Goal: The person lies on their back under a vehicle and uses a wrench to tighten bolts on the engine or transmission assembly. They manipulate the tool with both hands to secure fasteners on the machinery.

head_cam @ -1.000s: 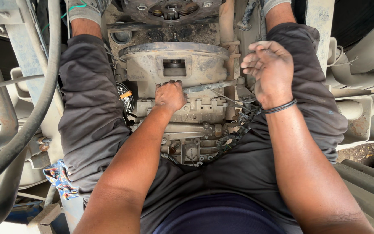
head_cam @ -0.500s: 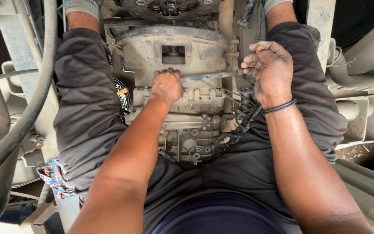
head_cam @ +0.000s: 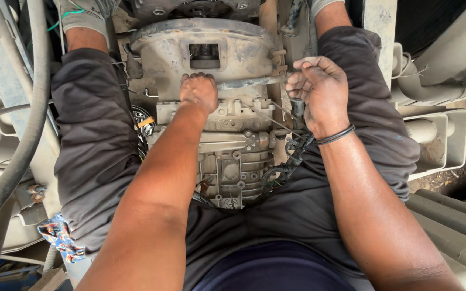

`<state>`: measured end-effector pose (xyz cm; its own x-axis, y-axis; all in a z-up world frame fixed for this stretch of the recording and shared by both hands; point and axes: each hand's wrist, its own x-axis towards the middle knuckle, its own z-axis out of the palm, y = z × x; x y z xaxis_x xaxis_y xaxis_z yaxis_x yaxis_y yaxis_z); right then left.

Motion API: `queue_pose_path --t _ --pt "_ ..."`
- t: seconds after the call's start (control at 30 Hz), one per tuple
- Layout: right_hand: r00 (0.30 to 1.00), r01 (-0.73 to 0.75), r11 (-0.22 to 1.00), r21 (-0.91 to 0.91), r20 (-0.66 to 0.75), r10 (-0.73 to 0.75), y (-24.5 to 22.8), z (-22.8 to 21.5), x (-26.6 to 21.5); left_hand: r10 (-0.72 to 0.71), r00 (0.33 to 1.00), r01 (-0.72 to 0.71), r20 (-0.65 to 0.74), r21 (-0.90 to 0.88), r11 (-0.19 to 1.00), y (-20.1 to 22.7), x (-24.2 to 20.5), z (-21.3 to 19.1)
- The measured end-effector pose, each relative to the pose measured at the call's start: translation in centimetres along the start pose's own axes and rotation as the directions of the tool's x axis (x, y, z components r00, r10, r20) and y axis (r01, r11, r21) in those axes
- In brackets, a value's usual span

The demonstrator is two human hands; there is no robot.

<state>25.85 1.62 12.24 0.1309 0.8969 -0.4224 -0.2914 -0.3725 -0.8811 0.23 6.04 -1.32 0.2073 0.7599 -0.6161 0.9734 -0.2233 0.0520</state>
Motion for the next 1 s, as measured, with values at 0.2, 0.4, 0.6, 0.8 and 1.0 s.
queue_pose_path --t 0.2,0.4,0.6,0.8,1.0 --pt "1.000 0.003 1.000 -0.007 0.026 -0.002 0.5 1.1 -0.4 0.009 0.999 -0.009 -0.039 0.000 1.000 -0.3 -0.2 -0.1" --pt "0.999 -0.013 1.000 0.011 0.038 0.012 1.7 1.2 -0.1 -0.022 0.999 0.019 0.040 0.083 0.996 0.9 1.0 -0.5" --pt "0.995 -0.068 0.992 -0.103 0.061 0.075 6.9 1.1 -0.6 -0.011 0.961 -0.015 0.278 0.092 0.996 1.2 2.5 -2.6" --pt "0.969 -0.222 0.923 -0.314 0.031 0.243 12.6 1.4 0.3 -0.011 0.980 -0.009 0.200 0.099 0.995 0.2 3.7 0.4" --pt "0.921 -0.375 0.838 -0.396 -0.052 0.387 14.2 0.7 2.8 -0.051 0.981 0.036 0.187 0.083 0.996 -0.3 3.9 2.0"
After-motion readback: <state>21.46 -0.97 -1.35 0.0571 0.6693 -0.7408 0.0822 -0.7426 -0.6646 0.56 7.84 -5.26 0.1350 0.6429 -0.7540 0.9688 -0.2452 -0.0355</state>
